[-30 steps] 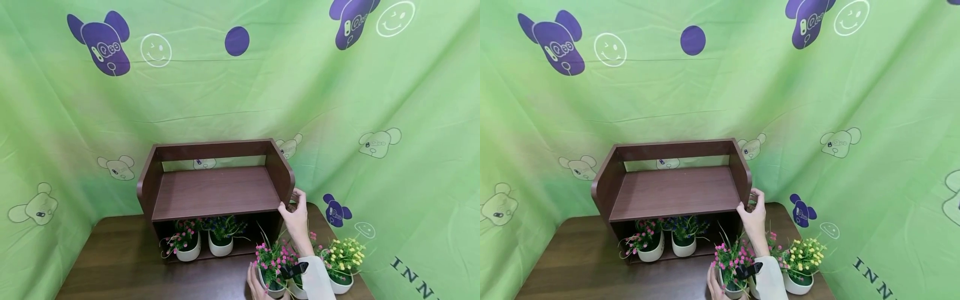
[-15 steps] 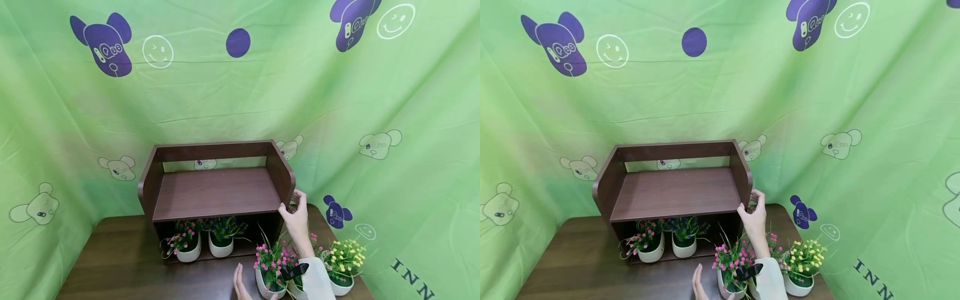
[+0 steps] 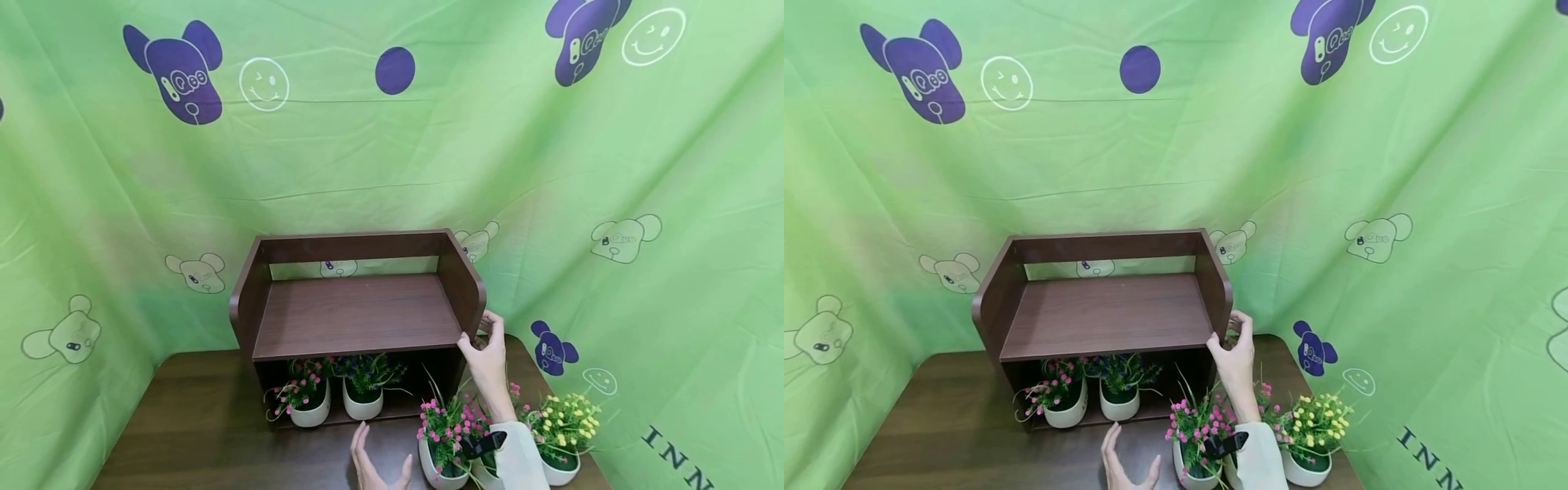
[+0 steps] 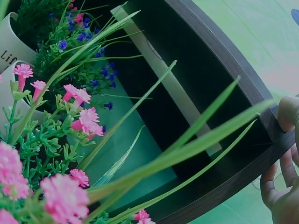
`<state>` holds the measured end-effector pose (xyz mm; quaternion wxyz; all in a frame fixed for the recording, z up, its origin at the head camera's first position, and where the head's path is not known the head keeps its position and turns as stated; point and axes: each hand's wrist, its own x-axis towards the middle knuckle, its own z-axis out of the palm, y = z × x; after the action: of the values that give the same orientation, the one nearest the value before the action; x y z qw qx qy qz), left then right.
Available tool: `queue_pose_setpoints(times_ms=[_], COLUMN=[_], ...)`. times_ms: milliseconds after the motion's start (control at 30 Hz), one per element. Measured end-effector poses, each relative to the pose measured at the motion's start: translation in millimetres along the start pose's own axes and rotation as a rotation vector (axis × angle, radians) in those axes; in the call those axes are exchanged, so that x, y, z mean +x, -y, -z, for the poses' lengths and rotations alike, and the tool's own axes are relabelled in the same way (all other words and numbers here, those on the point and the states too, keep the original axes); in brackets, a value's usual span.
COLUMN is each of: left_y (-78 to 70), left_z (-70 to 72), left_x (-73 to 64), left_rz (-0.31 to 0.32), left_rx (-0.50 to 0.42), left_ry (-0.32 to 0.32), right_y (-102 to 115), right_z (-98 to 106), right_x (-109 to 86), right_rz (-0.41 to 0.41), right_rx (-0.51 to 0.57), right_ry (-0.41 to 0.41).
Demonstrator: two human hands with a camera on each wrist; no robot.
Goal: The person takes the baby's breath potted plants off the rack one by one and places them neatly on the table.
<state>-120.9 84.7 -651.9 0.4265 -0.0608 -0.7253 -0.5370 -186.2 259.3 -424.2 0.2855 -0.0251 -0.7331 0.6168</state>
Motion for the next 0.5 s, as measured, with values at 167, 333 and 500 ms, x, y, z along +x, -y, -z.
queue_pose_setpoints(times_ms=[167,333,500], left_y=[5.2,16.4,27.4], left_z=[0.0,-2.6,-8.1], left_x=[18.1,34.5,47.1], left_rz=[0.108,0.179,0.247], left_rx=[0.064,0.125,0.178], left_ry=[-0.017,-0.006,0.012], right_y=[-0.4,-1.5,-1.7], right_z=[0.4,-0.2,-0.7], right_x=[-0.4,0.1,0.7], right_rz=[0.004,0.002,-0.004], right_rx=[0.003,0.008,0.009], right_ry=[0.003,0.008,0.005])
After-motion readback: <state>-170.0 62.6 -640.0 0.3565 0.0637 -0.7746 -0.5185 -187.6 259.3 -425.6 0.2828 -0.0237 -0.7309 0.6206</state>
